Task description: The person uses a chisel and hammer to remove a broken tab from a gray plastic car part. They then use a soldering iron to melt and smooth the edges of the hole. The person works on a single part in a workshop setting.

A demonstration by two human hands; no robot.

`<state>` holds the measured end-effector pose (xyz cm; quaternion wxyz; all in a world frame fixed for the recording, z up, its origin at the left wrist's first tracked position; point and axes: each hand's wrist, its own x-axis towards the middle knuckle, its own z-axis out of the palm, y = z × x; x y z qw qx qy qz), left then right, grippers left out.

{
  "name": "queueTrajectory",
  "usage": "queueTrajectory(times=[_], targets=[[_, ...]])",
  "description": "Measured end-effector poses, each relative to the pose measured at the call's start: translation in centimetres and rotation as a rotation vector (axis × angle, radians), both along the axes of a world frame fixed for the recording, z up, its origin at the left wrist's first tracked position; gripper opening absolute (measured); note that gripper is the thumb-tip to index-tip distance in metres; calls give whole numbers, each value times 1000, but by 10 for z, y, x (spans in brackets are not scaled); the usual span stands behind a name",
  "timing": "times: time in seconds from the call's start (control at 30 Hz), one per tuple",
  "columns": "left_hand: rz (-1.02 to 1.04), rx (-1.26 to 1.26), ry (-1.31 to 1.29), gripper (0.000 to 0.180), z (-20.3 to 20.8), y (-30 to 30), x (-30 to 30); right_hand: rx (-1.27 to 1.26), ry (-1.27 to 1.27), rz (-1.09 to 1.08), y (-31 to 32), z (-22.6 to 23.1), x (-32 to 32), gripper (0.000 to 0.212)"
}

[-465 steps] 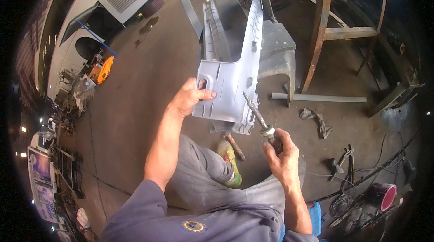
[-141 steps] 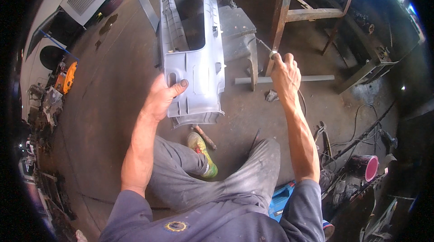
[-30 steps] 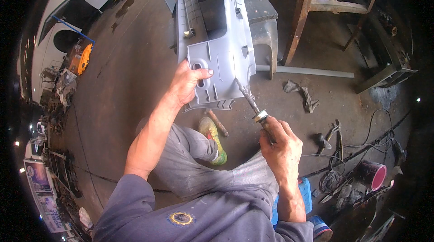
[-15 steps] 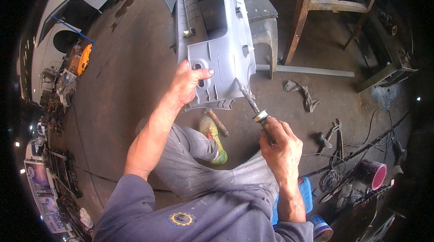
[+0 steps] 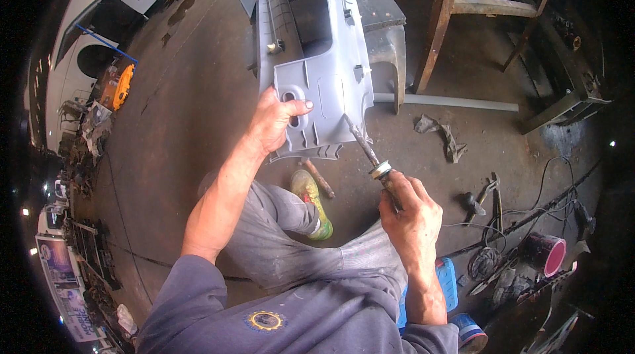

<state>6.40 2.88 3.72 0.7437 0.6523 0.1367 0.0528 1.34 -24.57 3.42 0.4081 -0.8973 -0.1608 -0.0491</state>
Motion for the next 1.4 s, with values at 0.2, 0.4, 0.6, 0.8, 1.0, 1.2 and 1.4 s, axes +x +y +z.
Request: queueTrajectory(times=[0.2,0.4,0.6,0.8,1.0,1.2,1.4], targets=[[8,8,-12,24,-3,1,1,-21,2,1,0,1,-1,33],[-32,5,58,31,-2,3,1,-30,-12,-2,0,2,-1,33],[-33,9,64,33,-2,4,1,-40,-3,-4,0,2,-2,32],[-35,-2,50,34,-3,4,2,-41,-20,0,0,2,-2,31],[24,13,-24,20,-3,-1,2,-34,-11,-6,0,2,-2,31],[-3,10,-20,22,-4,1,2,-50,-25,-1,0,2,-3,32],[4,31,-18,23,-4,0,2,-64,-24,0,0,2,-4,34]])
